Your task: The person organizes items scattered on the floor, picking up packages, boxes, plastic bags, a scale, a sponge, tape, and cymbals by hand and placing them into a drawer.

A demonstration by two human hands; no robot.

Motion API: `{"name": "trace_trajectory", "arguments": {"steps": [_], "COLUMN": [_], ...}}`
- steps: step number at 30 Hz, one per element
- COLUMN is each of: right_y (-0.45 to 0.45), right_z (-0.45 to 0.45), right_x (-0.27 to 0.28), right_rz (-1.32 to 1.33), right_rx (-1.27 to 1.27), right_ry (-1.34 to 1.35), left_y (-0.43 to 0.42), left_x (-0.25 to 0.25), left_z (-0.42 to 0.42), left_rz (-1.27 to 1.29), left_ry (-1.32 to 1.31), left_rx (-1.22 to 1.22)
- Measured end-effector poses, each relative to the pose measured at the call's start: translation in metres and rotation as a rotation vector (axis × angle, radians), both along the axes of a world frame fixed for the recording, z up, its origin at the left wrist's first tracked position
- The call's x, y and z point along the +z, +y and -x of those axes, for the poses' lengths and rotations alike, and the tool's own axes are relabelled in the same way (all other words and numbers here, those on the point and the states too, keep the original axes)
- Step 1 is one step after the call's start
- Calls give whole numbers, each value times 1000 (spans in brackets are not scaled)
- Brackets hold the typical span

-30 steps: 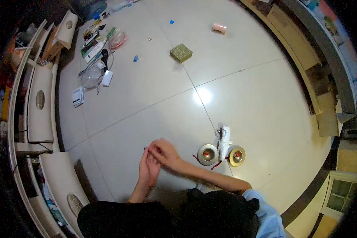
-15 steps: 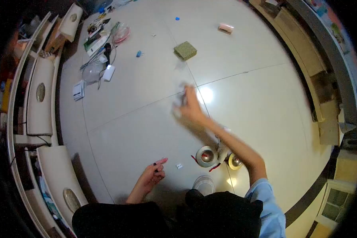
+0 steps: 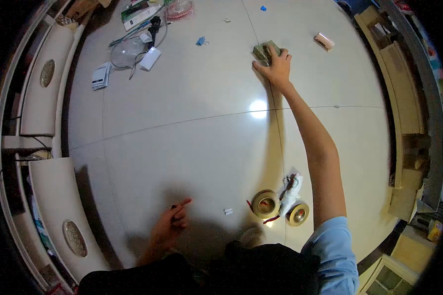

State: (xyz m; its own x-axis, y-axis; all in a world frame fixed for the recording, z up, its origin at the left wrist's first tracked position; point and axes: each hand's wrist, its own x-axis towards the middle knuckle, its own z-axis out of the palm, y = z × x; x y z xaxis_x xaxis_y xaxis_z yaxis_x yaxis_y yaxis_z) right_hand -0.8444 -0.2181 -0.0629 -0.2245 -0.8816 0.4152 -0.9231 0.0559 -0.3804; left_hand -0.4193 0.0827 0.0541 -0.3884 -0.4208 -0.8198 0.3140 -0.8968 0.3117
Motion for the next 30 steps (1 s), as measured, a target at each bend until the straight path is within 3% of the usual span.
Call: {"name": "trace_trajectory", "arguments": {"steps": [9,12,21,24,27,30], "right_y": [19,45,112,131,164,192], "right_z": [-5,-14,-63,-78,-110,-134], "right_x": [7,11,32,51,94,86], "right_rz": [-183,-165,-214,-296,-528,-747], "right_rx": [-40,27,35,174,162,185], "right_ry": [-105,-121,-555,-1258,-1578,-1824], "left_y": [-13,5,24,26,20,7], "left_x": [18,-13,-13,-10,5,7], "left_z": [22,12,-10,-11,-2,5], "left_rz": [-27,-10,-148,-148,44,187], "left_ry": [2,145,402,311,110,-11], "left_rx": [9,92,381,347,158,82]}}
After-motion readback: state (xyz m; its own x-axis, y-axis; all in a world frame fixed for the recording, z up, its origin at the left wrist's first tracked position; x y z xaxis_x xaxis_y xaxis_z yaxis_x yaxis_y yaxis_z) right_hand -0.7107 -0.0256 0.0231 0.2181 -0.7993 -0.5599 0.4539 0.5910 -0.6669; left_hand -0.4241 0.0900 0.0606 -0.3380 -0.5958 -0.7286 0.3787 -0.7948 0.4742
